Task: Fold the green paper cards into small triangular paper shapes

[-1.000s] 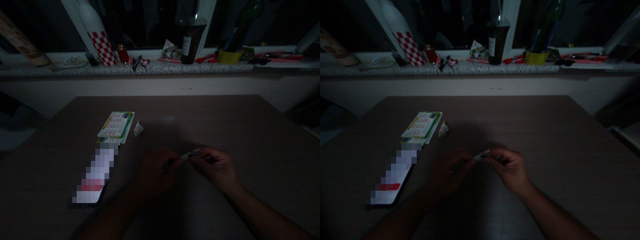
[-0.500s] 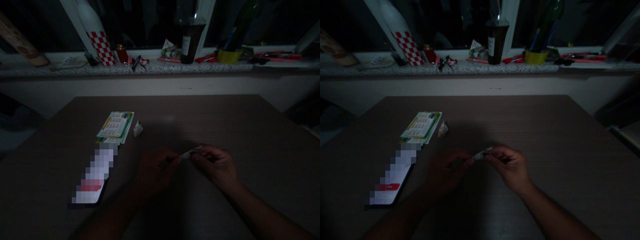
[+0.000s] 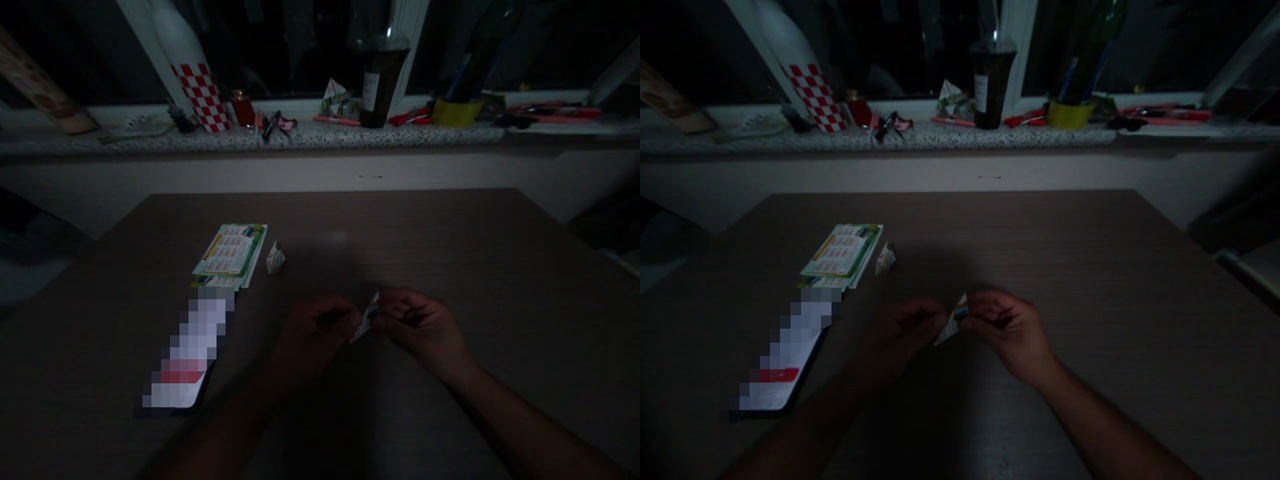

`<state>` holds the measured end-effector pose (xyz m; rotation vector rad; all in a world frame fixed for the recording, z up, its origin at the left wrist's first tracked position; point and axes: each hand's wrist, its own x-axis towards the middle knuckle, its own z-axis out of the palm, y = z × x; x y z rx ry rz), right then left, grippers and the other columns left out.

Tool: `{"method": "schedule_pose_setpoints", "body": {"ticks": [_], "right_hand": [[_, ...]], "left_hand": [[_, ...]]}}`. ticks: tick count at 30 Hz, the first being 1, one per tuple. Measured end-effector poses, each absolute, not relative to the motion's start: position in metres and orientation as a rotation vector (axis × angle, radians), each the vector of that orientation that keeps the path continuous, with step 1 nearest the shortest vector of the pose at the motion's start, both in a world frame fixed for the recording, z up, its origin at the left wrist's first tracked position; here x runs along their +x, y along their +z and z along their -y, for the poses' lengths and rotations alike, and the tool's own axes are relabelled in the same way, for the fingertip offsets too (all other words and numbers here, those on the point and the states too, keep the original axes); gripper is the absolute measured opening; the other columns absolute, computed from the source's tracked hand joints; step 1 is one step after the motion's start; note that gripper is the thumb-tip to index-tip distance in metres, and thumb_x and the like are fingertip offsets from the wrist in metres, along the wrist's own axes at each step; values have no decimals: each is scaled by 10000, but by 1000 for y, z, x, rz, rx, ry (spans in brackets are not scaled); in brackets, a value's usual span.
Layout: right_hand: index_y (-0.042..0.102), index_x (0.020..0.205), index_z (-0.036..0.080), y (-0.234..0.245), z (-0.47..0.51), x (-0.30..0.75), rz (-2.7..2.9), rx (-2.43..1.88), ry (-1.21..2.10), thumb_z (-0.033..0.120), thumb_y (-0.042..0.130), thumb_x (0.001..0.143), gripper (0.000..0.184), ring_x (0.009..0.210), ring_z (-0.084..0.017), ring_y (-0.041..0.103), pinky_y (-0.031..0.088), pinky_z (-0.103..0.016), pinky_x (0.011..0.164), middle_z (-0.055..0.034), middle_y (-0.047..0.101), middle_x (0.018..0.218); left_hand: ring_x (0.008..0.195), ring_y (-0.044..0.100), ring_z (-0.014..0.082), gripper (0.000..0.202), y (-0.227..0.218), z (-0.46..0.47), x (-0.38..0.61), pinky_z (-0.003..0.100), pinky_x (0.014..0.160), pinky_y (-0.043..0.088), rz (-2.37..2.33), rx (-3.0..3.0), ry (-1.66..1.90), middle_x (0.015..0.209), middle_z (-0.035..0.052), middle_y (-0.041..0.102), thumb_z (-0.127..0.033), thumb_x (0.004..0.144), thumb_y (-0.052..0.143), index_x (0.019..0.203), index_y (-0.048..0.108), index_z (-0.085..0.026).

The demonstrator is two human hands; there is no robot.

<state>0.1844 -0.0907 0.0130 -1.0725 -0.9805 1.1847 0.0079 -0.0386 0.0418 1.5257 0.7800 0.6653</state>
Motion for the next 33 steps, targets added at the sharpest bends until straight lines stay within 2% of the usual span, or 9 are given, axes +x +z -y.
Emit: {"method": "schedule_pose_setpoints", "body": {"ticks": [5, 12, 24, 28, 33], "right_hand": [[728, 836, 209, 13, 91, 182, 973, -1073, 1121, 227, 807, 669, 186, 668, -142, 714, 590, -229, 629, -28, 762, 764], [763, 854, 234, 11, 91, 184, 1034, -1123, 1108, 238, 804, 670, 189, 670, -158, 725, 597, -238, 618, -35, 778, 788], [766, 881, 266, 8, 91, 187, 1021, -1021, 1214, 209, 798, 686, 206, 693, -137, 724, 594, -219, 655, -14, 781, 819], [774, 856, 242, 11, 91, 187, 1086, -1091, 1155, 198, 791, 682, 180, 664, -147, 713, 587, -229, 621, -20, 775, 785], [779, 839, 240, 13, 92, 187, 1215, -1125, 1058, 198, 758, 722, 126, 688, -151, 691, 566, -243, 619, -26, 757, 778]], "left_hand": [[614, 489, 89, 185, 42, 38, 9, 191, 602, 375, -792, 1535, 652, 633, -26, 563, -247, 843, 582, 698, 626, -140], [600, 483, 96, 222, 42, 42, 11, 203, 591, 375, -788, 1462, 644, 620, -15, 556, -284, 841, 571, 688, 625, -132], [580, 541, 101, 154, 43, 40, 13, 205, 572, 423, -864, 1308, 614, 620, -1, 625, -272, 735, 636, 679, 663, -131], [562, 545, 96, 99, 47, 39, 11, 195, 539, 410, -929, 1427, 588, 619, -6, 638, -235, 691, 675, 680, 665, -137], [602, 579, 111, 101, 47, 37, 8, 208, 568, 444, -954, 1523, 558, 672, 8, 656, -216, 670, 693, 729, 663, -140]]}}
